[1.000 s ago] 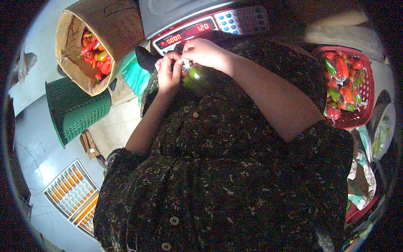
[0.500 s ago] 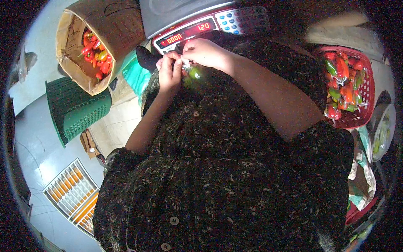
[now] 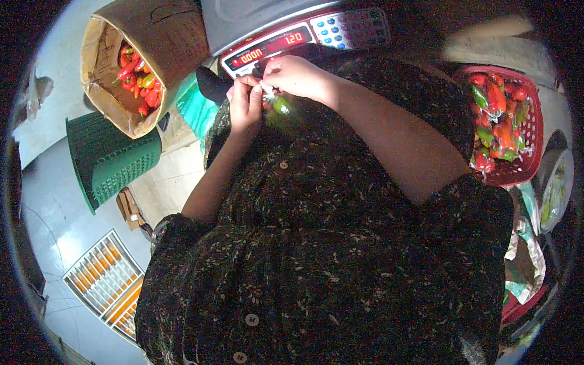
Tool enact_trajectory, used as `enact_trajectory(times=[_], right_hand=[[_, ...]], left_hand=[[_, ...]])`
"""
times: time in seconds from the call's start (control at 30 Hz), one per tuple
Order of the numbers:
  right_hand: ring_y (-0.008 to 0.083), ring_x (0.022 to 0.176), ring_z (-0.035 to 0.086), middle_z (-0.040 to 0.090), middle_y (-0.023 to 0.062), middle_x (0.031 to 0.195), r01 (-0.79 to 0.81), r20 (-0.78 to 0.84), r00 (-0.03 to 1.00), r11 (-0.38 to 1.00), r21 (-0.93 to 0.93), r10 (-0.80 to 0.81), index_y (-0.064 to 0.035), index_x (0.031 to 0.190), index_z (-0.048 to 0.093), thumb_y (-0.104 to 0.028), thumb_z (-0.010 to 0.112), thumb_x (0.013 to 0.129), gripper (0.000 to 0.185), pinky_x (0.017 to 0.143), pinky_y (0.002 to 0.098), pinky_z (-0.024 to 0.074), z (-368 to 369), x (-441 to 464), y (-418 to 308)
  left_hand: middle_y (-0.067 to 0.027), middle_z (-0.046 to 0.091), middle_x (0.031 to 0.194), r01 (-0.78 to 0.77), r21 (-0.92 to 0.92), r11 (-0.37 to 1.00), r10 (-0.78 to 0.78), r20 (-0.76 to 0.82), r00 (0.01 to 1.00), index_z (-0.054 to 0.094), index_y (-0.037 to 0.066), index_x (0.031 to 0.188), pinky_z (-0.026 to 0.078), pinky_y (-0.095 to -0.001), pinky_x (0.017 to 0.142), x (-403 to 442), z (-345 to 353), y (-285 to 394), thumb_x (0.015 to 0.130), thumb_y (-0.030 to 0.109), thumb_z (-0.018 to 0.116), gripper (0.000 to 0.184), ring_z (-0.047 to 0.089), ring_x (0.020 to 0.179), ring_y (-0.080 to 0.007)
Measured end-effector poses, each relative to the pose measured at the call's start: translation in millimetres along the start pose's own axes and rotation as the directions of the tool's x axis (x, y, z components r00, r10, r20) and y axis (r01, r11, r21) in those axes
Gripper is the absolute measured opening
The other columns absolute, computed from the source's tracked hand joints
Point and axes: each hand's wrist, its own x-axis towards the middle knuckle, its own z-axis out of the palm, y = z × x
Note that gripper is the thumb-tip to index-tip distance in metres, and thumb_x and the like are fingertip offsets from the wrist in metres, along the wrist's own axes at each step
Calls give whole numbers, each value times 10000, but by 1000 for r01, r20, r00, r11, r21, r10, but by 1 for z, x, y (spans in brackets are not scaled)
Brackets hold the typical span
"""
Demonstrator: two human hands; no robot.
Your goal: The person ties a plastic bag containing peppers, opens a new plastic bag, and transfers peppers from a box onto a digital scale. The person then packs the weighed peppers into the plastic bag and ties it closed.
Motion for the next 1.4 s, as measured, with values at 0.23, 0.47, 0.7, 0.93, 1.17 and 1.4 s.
enact_trajectory(times=[0.23, 0.47, 0.7, 0.93, 1.17, 1.4], right_hand=[[83, 671, 535, 596, 6, 716, 14, 7, 1000, 1000, -22, -13, -29, 848, 634, -205, 619, 853, 177, 629, 248, 438, -1, -2, -2], [82, 664, 532, 596, 4, 715, 16, -1, 1000, 1000, -13, -16, -34, 843, 634, -210, 627, 851, 176, 621, 246, 435, 0, 0, 0], [81, 661, 531, 595, 4, 715, 2, -6, 1000, 999, -34, -3, -36, 846, 636, -216, 637, 844, 181, 618, 246, 435, 0, 0, 0], [83, 657, 533, 595, 6, 714, -14, -13, 1000, 999, -48, 13, -32, 843, 638, -205, 638, 837, 174, 613, 247, 437, 0, -3, -5], [136, 650, 591, 634, 68, 715, 38, -19, 999, 996, -81, -40, -16, 865, 653, -232, 618, 819, 224, 618, 289, 469, 0, 0, 3], [133, 643, 583, 624, 59, 703, 39, -11, 999, 994, -103, -40, -14, 855, 639, -256, 623, 835, 244, 616, 288, 466, 1, -3, -3]], left_hand=[[-55, 528, 784, -42, -36, 998, 40, -59, 997, 475, -4, 948, 431, -241, 604, 2, 2, -4, 933, 54, 466, 61, 492, 652, -89], [-41, 530, 759, 2, -233, 972, -14, -51, 999, 473, -5, 962, 426, -237, 613, 3, 3, 4, 926, 51, 469, 67, 489, 662, -87], [-32, 521, 741, 41, -297, 954, -51, -26, 998, 474, 3, 957, 423, -237, 601, 4, 0, 12, 930, 70, 455, 74, 482, 636, -87], [-29, 517, 729, 40, -222, 974, -46, -22, 999, 475, 15, 959, 417, -237, 593, 2, 2, 4, 925, 73, 452, 71, 481, 627, -85], [-40, 528, 671, 29, -73, 997, -25, 48, 999, 551, 20, 929, 417, -293, 602, 5, -1, 4, 930, 165, 421, 194, 496, 602, -137], [-80, 543, 636, 61, -100, 993, -50, 115, 992, 585, 21, 934, 398, -319, 583, 6, 0, 3, 907, 180, 413, 236, 506, 589, -187]])
